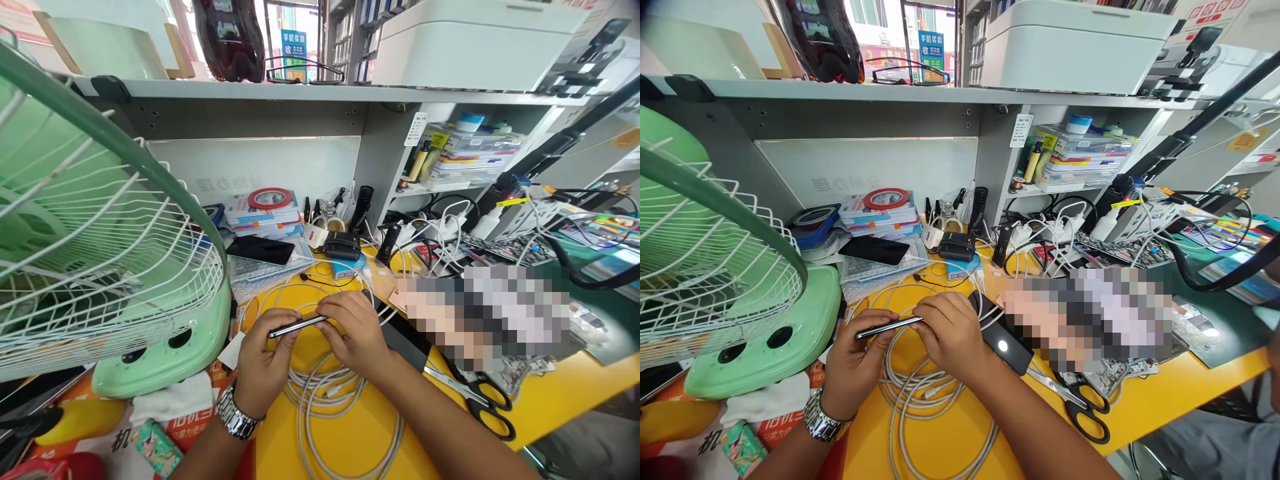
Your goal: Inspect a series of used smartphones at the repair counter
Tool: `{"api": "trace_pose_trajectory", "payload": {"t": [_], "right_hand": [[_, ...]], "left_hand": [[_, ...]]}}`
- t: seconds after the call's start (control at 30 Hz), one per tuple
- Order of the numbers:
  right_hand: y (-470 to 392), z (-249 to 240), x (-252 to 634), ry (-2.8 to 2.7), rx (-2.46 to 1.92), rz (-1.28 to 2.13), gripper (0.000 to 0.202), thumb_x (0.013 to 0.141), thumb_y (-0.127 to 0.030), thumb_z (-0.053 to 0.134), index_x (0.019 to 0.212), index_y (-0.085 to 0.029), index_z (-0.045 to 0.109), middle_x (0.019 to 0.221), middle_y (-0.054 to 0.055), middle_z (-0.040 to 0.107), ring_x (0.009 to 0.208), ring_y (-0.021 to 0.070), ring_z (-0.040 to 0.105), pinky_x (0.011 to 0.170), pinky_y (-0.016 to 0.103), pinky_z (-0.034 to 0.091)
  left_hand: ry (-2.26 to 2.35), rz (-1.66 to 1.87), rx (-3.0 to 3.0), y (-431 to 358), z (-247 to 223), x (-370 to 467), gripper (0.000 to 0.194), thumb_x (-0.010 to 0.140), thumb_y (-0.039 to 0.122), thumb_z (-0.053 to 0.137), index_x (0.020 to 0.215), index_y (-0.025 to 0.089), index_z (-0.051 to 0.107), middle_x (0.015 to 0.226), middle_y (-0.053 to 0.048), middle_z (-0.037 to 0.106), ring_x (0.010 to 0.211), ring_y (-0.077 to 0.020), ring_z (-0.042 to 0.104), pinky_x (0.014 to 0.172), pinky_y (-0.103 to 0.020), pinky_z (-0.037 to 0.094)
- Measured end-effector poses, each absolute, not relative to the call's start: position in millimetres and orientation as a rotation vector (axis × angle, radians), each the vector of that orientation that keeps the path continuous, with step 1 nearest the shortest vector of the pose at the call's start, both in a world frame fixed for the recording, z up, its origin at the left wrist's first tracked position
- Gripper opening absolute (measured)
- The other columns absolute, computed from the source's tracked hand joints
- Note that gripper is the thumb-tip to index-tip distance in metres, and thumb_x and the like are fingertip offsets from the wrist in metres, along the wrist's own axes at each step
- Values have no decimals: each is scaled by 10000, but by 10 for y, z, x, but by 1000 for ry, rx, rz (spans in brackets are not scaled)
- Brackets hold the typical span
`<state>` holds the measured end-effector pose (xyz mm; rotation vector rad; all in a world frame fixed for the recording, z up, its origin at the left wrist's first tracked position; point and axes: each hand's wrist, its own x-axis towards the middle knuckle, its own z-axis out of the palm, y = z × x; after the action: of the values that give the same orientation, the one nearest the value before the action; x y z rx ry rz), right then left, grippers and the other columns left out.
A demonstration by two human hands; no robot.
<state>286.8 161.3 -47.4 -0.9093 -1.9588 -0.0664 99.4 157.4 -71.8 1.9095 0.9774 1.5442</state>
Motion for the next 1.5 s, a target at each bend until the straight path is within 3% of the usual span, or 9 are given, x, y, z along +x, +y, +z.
{"api": "trace_pose_trajectory", "payload": {"t": [0.13,0.27,0.37,0.43,0.6,1.17,1.3,1.5], "right_hand": [[1570,-153,3081,-2042,-1058,-212,328,894,-276,608,1202,-172,563,1123,133,674,1046,274,606,879,445,474],[1346,44,3785,-1958,-1326,-434,317,894,-284,571,1200,-205,584,1153,133,663,1078,297,606,912,470,465],[1022,-73,4539,-1830,-1622,-690,220,887,-330,562,1034,-192,651,1030,132,691,963,301,643,847,455,489],[803,-213,4986,-1787,-1829,-833,299,894,-418,526,973,-165,665,1013,157,683,942,331,642,816,470,494],[565,-477,5491,-1845,-2124,-875,524,913,-577,400,1099,-160,655,1173,179,620,1096,385,586,864,518,490],[560,-477,5366,-1751,-2058,-824,455,899,-506,435,1084,-145,641,1170,203,623,1073,413,594,861,557,489],[635,-455,4814,-1846,-1826,-643,310,876,-373,534,1121,-196,604,1176,165,613,1054,360,606,867,530,494],[1051,-228,3592,-1989,-1418,-368,532,788,-238,640,1304,-219,511,1253,163,572,1171,375,527,955,587,436]], "left_hand": [[1046,1635,1814,1595,-736,984,208,859,96,611,1004,246,603,994,-19,675,969,-173,654,850,-347,545],[1090,1697,1711,1619,-739,950,206,851,96,628,989,248,612,996,-10,677,975,-160,648,850,-330,549],[1093,1690,1641,1622,-725,944,195,858,99,623,985,245,610,999,-10,669,974,-147,644,845,-306,557],[1089,1679,1626,1617,-715,956,188,860,101,624,982,243,610,995,-9,669,978,-137,642,846,-283,560],[1082,1642,1573,1599,-735,994,175,861,123,636,987,242,608,998,-6,674,965,-130,656,835,-266,572],[1142,1594,1645,1610,-832,991,195,852,140,646,1009,244,598,979,-17,677,964,-158,661,831,-308,578],[1143,1571,1686,1597,-815,987,195,862,132,627,1018,244,593,981,-27,680,963,-165,665,816,-321,581],[1114,1550,1832,1587,-828,972,216,854,99,619,1011,246,595,986,-30,685,976,-180,662,835,-357,570]]}}
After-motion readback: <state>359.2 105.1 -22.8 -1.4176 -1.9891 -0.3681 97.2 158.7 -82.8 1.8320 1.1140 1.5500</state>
